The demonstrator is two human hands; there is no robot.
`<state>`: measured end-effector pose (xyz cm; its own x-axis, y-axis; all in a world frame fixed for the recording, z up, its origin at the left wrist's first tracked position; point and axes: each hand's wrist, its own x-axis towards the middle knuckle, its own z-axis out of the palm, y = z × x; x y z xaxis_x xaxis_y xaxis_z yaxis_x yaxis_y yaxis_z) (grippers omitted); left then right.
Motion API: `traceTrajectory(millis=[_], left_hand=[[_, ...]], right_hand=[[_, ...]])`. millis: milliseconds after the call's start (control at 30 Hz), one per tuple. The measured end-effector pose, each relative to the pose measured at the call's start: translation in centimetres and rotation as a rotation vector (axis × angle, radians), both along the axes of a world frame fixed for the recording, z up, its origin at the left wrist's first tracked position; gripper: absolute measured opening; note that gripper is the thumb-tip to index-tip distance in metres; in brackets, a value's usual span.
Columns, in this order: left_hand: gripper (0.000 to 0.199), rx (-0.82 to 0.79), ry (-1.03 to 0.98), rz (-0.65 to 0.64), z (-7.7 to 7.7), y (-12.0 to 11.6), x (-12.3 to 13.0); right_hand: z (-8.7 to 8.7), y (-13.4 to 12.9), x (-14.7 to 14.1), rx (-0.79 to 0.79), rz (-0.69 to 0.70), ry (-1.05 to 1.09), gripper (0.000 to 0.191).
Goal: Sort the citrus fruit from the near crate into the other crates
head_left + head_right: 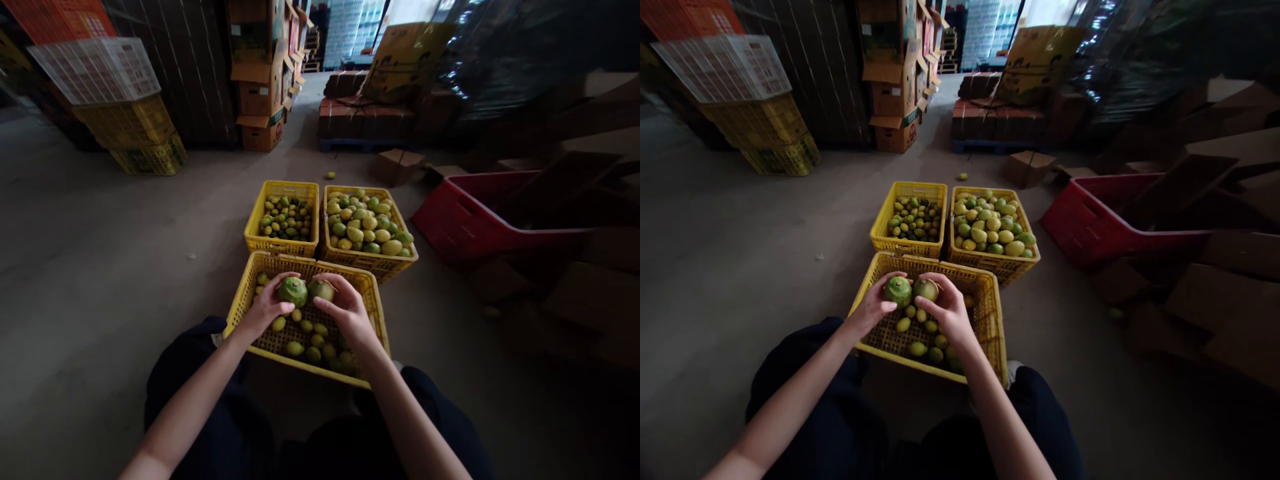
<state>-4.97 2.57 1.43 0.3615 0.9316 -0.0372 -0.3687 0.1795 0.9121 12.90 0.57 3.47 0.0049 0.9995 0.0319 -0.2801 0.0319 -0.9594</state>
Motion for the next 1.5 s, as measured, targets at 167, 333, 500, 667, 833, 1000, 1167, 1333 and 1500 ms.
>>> traceTrajectory(millis=[167,333,500,667,833,1000,1167,1333,1500], left_hand=[[0.052,-0.016,-0.047,0.01,0.2,-0.4,-0.1],[0.04,-0.157,-0.116,0.01,0.6,-0.3,0.3],[0.026,-0.295,-0.161,0.035,0.6,0.1,0.5],[0.027,-0.432,-0.09,0.076,0.4,0.7,0.7],[0.031,-0.577,-0.075,0.143,0.1,1.2,0.9],[0.034,-0.68,-0.144,0.117,-0.2,1.4,1.0],[0.038,-0.742,-0.175,0.09,-0.6,1.6,1.2],[0.044,-0.8,-0.158,0.017,-0.8,1.7,1.4],[0.051,-0.82,-0.103,-0.047,-0.6,1.6,1.7]], right_hand=[[0.3,-0.1,-0.7,0.023,0.01,-0.015,0.036],[0.0,0.1,-0.7,0.024,-0.015,0.01,0.038],[-0.6,0.2,-0.4,-0.028,-0.019,0.026,0.03],[-0.4,0.3,-0.6,-0.165,-0.009,0.188,0.027],[-0.5,0.7,-0.7,-0.261,-0.004,0.369,0.028],[-1.6,1.2,-0.3,-0.373,-0.042,0.535,0.023],[-3.1,2.0,0.7,-0.519,-0.069,0.637,0.012],[-3.2,3.3,1.5,-0.751,-0.324,0.735,0.004],[-2.9,3.6,0.4,-0.84,-0.288,0.793,0.007]])
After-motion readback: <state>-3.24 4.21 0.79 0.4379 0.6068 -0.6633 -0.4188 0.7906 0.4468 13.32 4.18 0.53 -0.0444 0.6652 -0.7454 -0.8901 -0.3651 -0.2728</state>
